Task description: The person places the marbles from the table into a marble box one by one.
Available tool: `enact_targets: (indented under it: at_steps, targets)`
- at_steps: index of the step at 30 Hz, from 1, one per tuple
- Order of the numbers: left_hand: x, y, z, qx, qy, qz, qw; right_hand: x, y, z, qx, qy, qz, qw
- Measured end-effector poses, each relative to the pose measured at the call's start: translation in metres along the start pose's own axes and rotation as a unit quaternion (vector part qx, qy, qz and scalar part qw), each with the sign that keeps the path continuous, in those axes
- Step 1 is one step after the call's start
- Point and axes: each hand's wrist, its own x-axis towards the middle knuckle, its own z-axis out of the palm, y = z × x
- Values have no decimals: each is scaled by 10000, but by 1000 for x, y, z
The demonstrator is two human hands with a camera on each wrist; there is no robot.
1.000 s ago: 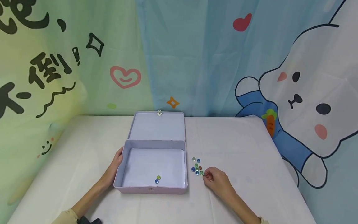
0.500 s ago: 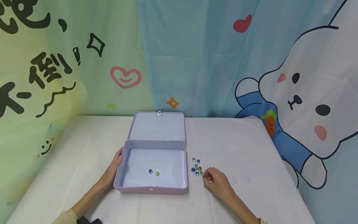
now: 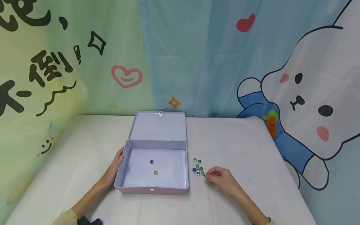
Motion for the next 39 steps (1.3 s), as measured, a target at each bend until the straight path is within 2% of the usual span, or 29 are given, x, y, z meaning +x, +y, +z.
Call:
enact_targets:
  at_steps: [3, 6, 9, 12, 17, 21, 24, 27, 32, 39]
  targets:
    - [1, 0, 0, 12, -10, 7, 10000, 0, -10, -5, 754, -320, 201, 9964]
    - [2, 0, 0, 65, 44, -16, 10000, 0, -24, -7, 973, -491, 186, 9939]
    - [2, -1, 0, 143, 116, -54, 9998, 5, -41, -7, 707, -535, -82, 9960]
    - [0, -2, -1, 189, 145, -58, 9997, 14, -63, -4, 202, -561, -472, 9971]
    - [-1, -2, -4, 170, 163, -39, 9997, 35, -109, 8, -438, -846, -964, 9908]
    - [0, 0, -3, 132, 133, -28, 9998, 54, -138, 26, -654, -1093, -1147, 9852]
    - [0, 0, -1, 134, 97, -34, 9999, 66, -153, 44, -856, -1241, -1323, 9797]
    - [0, 1, -1, 158, 110, -15, 9998, 79, -162, 63, -1139, -1393, -1621, 9702]
    - [2, 2, -2, 142, 177, -25, 9997, 108, -168, 95, -1568, -1607, -2098, 9516]
    - [2, 2, 0, 158, 114, -141, 9997, 135, -163, 140, -2018, -1891, -2224, 9349]
